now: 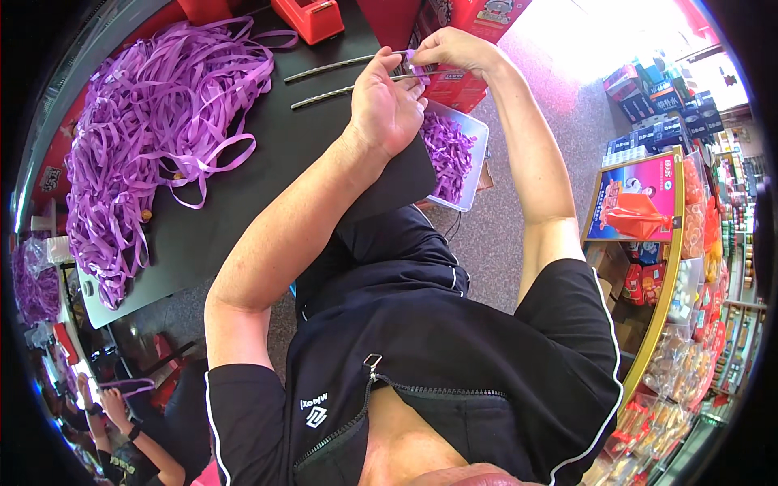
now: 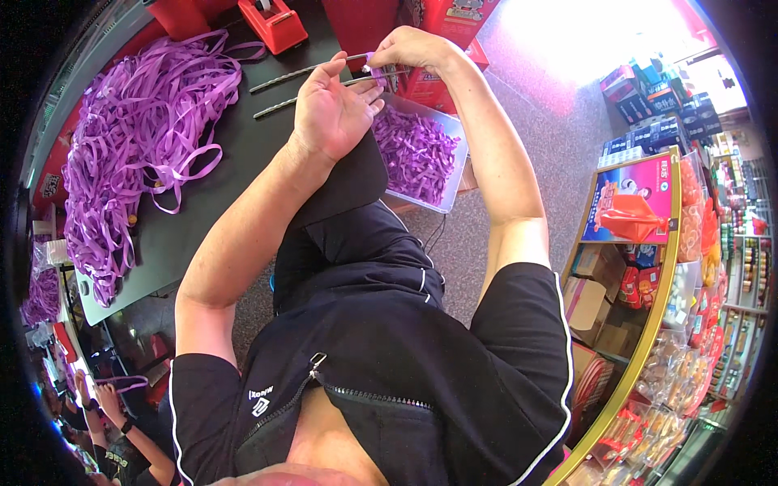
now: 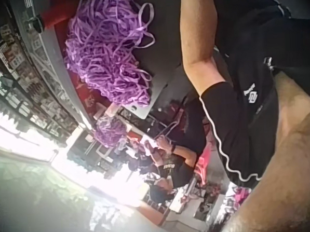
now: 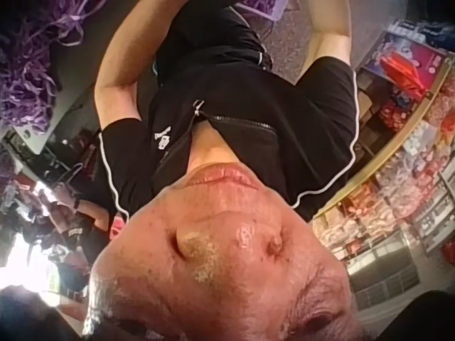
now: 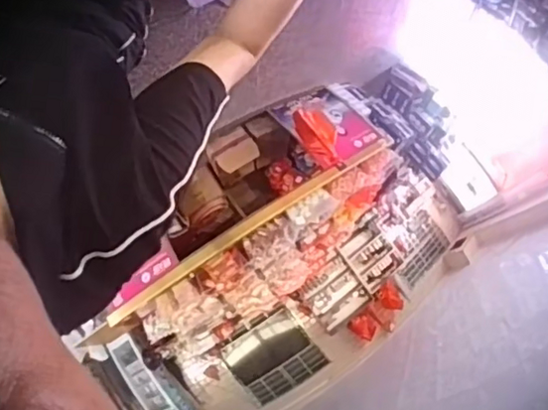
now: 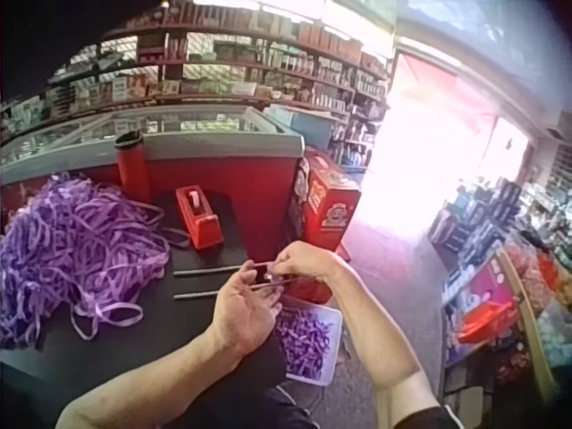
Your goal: Wrapping and securing purple ribbons around metal rods.
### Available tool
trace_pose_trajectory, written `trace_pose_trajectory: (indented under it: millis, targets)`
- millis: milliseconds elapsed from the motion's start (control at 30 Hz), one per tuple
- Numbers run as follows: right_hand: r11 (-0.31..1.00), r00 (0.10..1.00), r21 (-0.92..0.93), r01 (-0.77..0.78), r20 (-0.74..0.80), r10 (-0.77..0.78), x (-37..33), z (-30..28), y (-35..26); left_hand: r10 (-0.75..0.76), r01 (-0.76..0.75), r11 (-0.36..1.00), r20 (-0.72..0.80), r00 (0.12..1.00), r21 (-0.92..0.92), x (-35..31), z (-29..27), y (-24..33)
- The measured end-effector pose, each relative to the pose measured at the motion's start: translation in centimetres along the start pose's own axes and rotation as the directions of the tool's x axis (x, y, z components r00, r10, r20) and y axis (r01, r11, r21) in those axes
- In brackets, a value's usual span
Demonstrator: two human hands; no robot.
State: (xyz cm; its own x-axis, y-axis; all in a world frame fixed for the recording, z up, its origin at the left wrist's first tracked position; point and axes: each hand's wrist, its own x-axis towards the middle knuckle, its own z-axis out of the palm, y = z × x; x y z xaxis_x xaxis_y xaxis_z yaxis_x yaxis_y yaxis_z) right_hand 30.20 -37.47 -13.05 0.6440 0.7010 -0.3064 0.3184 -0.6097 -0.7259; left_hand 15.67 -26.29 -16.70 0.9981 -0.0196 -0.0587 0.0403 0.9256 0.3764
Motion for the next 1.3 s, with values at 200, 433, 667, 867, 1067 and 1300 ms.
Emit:
trace_pose_trajectory:
  millis: [200,433,667,867,1067,1300]
  targets:
    - [0.991,0.996,-0.13,0.024,-0.078,-0.034,0.6,-0.2,1.1,-0.017,0.017,1.0,-0.005,1.0,0.027,0.0,0.4,-0.2]
    - [0.896,0.989,-0.44,-0.053,-0.147,-0.014,0.4,0.4,-0.7,-0.008,0.008,1.0,0.003,1.0,0.026,0.0,0.2,-0.1]
    - [0.851,0.929,-0.49,-0.192,-0.37,-0.004,-0.3,2.6,-1.2,-0.001,0.001,1.0,0.017,1.0,0.016,0.3,0.2,-0.3]
    - [0.981,0.929,-0.192,0.008,-0.363,-0.079,-0.2,1.4,1.0,-0.015,0.015,1.0,-0.019,1.0,0.0,0.3,0.2,-0.1]
    - [0.832,0.928,0.55,0.079,-0.346,0.14,1.0,3.0,9.7,-0.022,0.023,0.999,0.012,1.0,-0.04,0.2,0.5,-0.4]
    - [-0.071,0.904,0.99,-0.12,0.079,-0.42,2.8,9.4,10.8,-0.012,0.011,0.999,-0.026,1.0,-0.044,-0.1,0.2,0.1]
